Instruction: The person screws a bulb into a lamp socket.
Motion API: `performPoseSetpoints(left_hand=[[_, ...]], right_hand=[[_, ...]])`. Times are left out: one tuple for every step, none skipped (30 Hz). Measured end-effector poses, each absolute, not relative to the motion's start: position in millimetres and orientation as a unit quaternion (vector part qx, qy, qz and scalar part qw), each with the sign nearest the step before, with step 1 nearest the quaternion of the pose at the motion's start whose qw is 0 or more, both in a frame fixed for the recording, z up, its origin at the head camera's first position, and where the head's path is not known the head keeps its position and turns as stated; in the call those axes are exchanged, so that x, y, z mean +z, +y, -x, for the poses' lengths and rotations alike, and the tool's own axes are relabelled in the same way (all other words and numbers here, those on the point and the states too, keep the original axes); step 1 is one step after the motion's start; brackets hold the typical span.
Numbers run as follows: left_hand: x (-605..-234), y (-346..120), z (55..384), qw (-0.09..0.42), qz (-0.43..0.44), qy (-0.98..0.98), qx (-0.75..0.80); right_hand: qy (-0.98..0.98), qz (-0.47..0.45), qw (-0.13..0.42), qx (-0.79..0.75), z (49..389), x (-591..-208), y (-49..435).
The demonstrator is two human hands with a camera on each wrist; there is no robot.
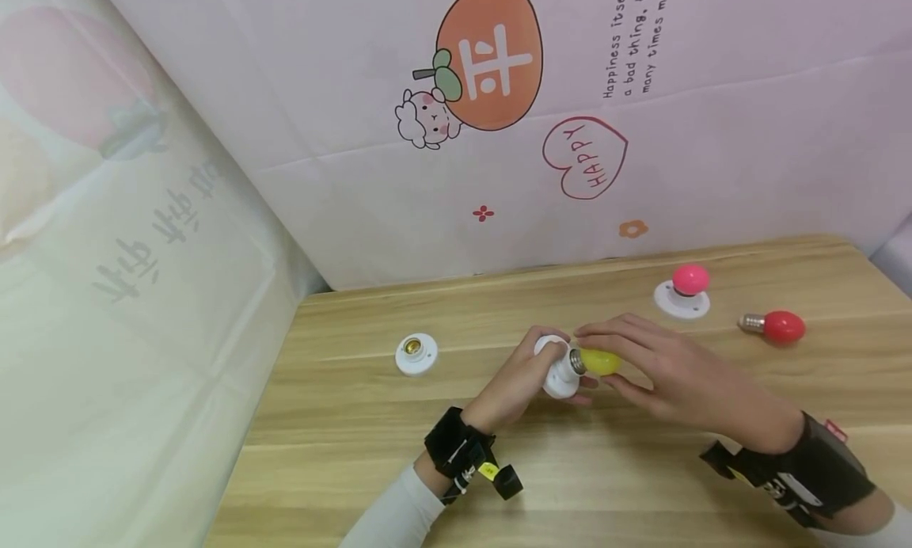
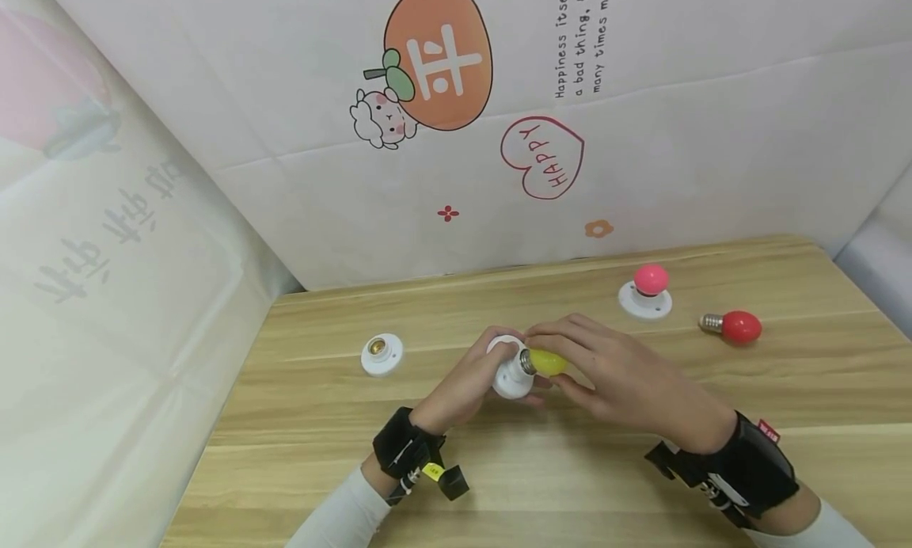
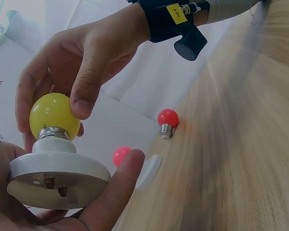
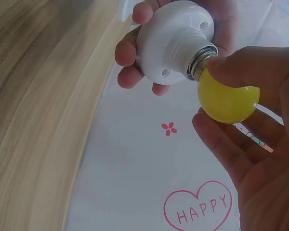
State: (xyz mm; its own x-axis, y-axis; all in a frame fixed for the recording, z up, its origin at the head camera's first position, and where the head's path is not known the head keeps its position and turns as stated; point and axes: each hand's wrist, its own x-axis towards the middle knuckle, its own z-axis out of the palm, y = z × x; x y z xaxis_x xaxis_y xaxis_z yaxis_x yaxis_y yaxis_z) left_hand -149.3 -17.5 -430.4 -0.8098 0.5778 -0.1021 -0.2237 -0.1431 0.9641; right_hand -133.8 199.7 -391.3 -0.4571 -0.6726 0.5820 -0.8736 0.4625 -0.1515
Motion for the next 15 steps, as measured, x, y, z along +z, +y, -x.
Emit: performPoseSetpoints(left_hand=[[-431.1,-17.5,149.5,0.271,-0.148,0.597,0.741],[-431.6,-17.6,149.5,0.272,-0.148,0.597,0.740],[-431.9,-17.6,149.5,0.272,-0.148,0.598,0.740],[-432.4,-17.5,149.7,0.272,-0.148,0.598,0.739],[-432.6,-17.5,149.6,0.272,-0.149,0.598,0.739],[-432.8,-17.5,149.6,0.273,-0.149,0.598,0.739],[-433.2,-17.4,149.6,0.273,-0.149,0.597,0.739],[-432.9,-17.4,149.3,0.273,-0.150,0.598,0.739],[-433.0,-17.4,149.2,0.273,-0.151,0.597,0.739],[-433.1,-17.4,149.1,0.273,-0.151,0.597,0.739],[-433.1,-17.5,149.0,0.273,-0.152,0.597,0.739],[-433.2,-17.4,149.0,0.273,-0.152,0.598,0.738],[-433.2,-17.4,149.0,0.273,-0.153,0.598,0.738],[-432.9,-17.6,148.9,0.273,-0.153,0.599,0.737],[-433.0,-17.6,148.9,0.273,-0.154,0.600,0.736]], right_hand=[[-0.823,-0.470,0.229,0.222,133.9,-391.4,199.3],[-0.822,-0.471,0.230,0.222,133.9,-391.6,199.1],[-0.821,-0.472,0.232,0.223,133.9,-391.4,198.8],[-0.820,-0.473,0.234,0.223,133.8,-391.4,198.6],[-0.819,-0.473,0.235,0.224,133.9,-391.6,198.5],[-0.818,-0.473,0.236,0.225,133.8,-391.7,198.6],[-0.818,-0.473,0.237,0.226,133.8,-392.0,198.6],[-0.818,-0.473,0.238,0.226,133.6,-392.1,198.8],[-0.818,-0.472,0.239,0.226,133.5,-392.4,199.1],[-0.816,-0.473,0.241,0.228,133.5,-392.5,199.2],[-0.816,-0.473,0.242,0.228,133.5,-392.9,199.4],[-0.815,-0.473,0.243,0.229,133.5,-393.1,199.6],[-0.815,-0.473,0.244,0.228,133.4,-393.3,199.7],[-0.816,-0.473,0.244,0.228,133.3,-393.7,199.8],[-0.815,-0.472,0.245,0.228,133.4,-394.0,199.9]])
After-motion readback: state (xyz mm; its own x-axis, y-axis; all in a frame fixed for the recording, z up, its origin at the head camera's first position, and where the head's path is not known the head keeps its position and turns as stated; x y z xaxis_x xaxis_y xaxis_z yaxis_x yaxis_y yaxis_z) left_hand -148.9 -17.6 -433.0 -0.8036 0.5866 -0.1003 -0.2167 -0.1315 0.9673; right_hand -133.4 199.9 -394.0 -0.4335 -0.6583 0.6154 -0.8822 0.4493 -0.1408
